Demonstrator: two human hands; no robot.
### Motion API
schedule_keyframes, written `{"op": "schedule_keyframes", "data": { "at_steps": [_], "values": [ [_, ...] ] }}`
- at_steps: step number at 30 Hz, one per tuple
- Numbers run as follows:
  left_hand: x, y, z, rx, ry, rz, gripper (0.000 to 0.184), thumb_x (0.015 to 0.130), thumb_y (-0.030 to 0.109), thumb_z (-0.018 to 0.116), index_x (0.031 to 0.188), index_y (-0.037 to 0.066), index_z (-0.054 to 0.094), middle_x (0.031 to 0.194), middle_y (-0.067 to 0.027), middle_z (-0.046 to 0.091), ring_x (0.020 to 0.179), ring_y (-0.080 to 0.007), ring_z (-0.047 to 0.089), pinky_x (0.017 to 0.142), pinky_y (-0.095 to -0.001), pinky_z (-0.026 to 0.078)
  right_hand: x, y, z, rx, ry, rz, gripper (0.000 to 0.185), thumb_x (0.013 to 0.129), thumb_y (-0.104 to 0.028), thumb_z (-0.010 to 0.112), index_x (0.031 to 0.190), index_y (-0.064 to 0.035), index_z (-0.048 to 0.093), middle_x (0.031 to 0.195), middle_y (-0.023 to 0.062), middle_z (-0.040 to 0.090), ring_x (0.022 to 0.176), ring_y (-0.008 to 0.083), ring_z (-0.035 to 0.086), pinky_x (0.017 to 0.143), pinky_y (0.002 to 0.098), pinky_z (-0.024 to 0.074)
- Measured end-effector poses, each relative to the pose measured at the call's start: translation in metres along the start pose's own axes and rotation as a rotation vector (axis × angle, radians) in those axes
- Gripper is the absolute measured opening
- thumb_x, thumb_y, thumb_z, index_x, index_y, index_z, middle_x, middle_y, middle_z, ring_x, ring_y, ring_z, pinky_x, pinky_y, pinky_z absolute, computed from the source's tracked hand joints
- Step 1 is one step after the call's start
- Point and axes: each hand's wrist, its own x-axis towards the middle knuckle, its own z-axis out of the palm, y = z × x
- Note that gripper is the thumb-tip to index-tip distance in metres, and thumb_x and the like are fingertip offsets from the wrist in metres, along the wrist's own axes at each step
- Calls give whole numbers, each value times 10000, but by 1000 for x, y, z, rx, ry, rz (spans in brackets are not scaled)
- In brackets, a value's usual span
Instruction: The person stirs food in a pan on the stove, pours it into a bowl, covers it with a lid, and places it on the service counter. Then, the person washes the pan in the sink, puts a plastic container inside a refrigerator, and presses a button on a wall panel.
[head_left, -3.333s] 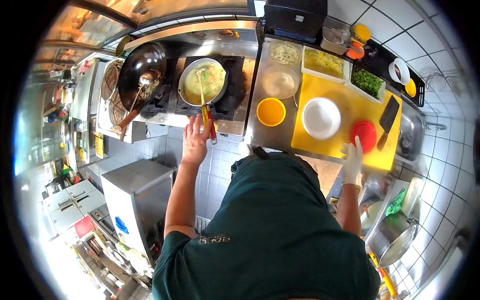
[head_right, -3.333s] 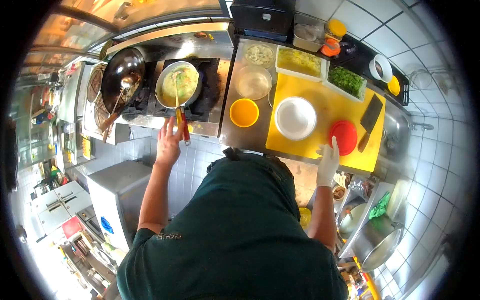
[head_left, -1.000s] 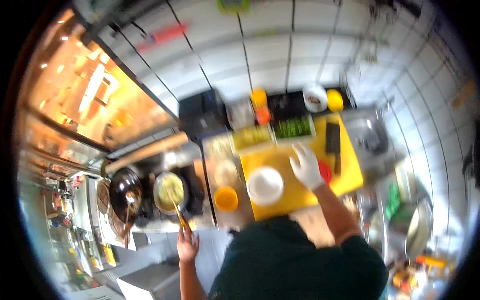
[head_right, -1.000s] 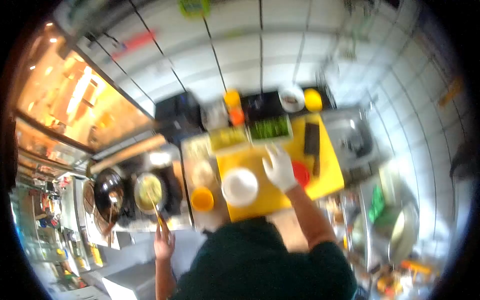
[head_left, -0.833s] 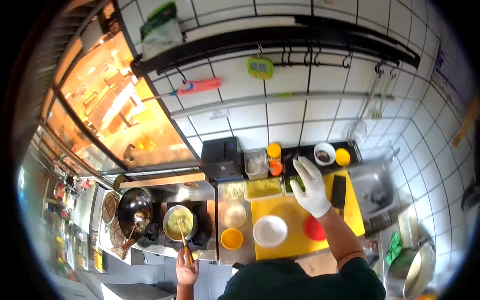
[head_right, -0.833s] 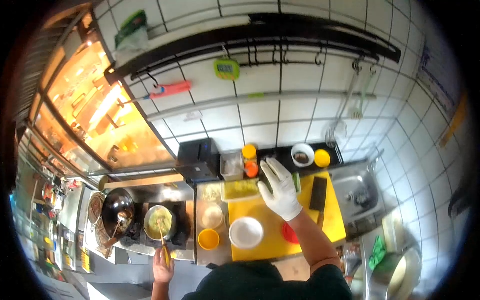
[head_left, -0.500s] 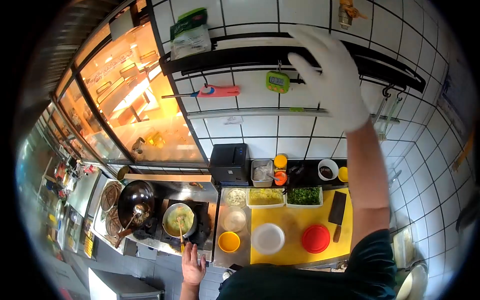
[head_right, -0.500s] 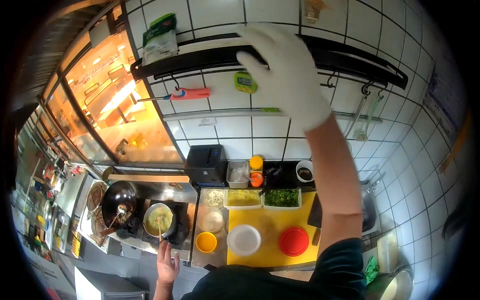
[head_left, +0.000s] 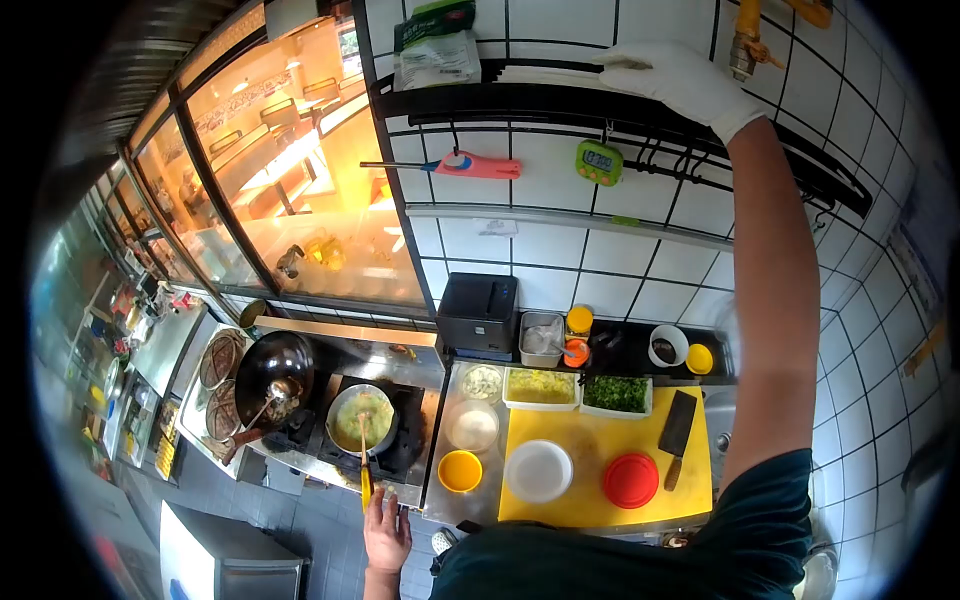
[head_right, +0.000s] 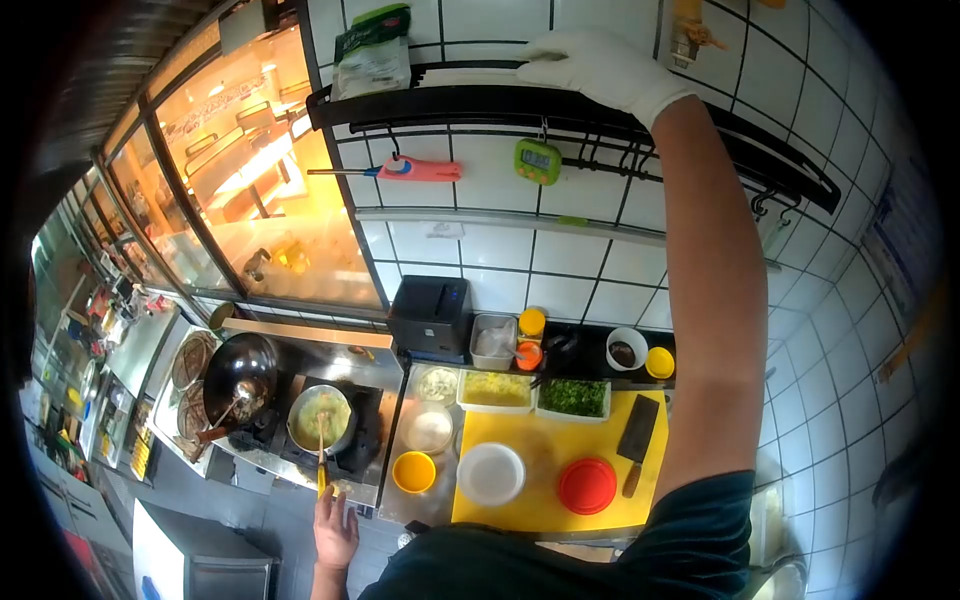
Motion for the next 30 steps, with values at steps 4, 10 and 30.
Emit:
{"op": "schedule_keyframes", "data": {
  "at_steps": [4,10,30],
  "values": [
    [3,2,-1,-12,3,9,376,865,25,701,1232,-21,629,1353,-277,565,1200,-484,582,1001,-516,508,7,13,12,-41,141,-92,459,972,-453,657,1225,-78,734,1026,145,745,933,274,692,874,367,532],
    [10,7,2,-54,-4,16,379,854,20,692,1227,-18,634,1342,-280,571,1175,-476,593,988,-516,511,6,-18,10,-107,160,-73,510,994,-491,624,1295,-89,709,1104,155,744,1010,287,695,927,362,527],
    [13,12,7,-93,-5,3,318,849,12,698,1166,-10,686,1315,-280,605,1150,-468,617,977,-511,526,77,-77,40,-205,117,-92,549,915,-571,615,984,-53,781,990,260,720,900,416,702,857,499,531]
  ]
}}
